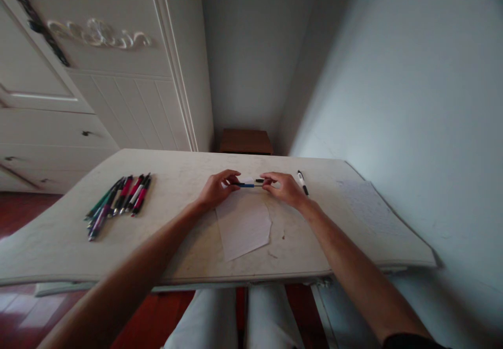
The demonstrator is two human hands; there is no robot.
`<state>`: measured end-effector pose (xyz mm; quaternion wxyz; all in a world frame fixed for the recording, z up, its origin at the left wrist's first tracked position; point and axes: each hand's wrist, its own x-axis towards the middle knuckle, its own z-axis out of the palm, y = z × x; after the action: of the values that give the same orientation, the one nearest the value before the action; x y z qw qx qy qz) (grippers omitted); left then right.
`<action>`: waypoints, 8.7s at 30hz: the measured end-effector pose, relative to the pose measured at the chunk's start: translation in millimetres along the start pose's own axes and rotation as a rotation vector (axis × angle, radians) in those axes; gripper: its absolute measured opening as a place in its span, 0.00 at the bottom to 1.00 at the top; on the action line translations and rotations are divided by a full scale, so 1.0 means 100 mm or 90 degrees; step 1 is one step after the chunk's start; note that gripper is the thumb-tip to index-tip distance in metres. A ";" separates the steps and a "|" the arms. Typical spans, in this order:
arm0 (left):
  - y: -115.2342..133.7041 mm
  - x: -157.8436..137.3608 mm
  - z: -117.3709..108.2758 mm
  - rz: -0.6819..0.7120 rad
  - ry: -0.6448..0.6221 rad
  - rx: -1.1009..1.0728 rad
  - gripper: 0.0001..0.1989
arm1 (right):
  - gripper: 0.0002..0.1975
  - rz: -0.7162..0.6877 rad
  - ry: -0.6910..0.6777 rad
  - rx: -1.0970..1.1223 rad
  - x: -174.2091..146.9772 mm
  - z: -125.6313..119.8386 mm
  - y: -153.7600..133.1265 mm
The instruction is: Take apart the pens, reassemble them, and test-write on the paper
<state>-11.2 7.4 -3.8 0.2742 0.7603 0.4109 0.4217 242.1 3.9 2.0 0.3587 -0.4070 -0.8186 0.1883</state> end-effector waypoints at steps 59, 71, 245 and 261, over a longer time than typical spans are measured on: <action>-0.09 0.08 -0.14 0.000 0.137 0.035 0.11 | 0.22 -0.022 0.026 -0.215 0.02 -0.02 0.21; -0.12 0.09 -0.13 -0.001 0.137 0.038 0.11 | 0.16 -0.007 0.045 -0.213 0.03 -0.06 0.13; 0.04 0.05 -0.06 -0.025 0.036 0.020 0.15 | 0.13 0.009 0.205 0.077 0.02 0.04 -0.22; 0.07 0.05 -0.06 -0.086 0.012 -0.090 0.21 | 0.12 -0.018 0.212 0.073 0.02 0.05 -0.21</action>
<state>-12.3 8.8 6.4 0.3513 0.7055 0.4329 0.4374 226.1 -7.4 11.9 0.5147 -0.4002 -0.7413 0.1594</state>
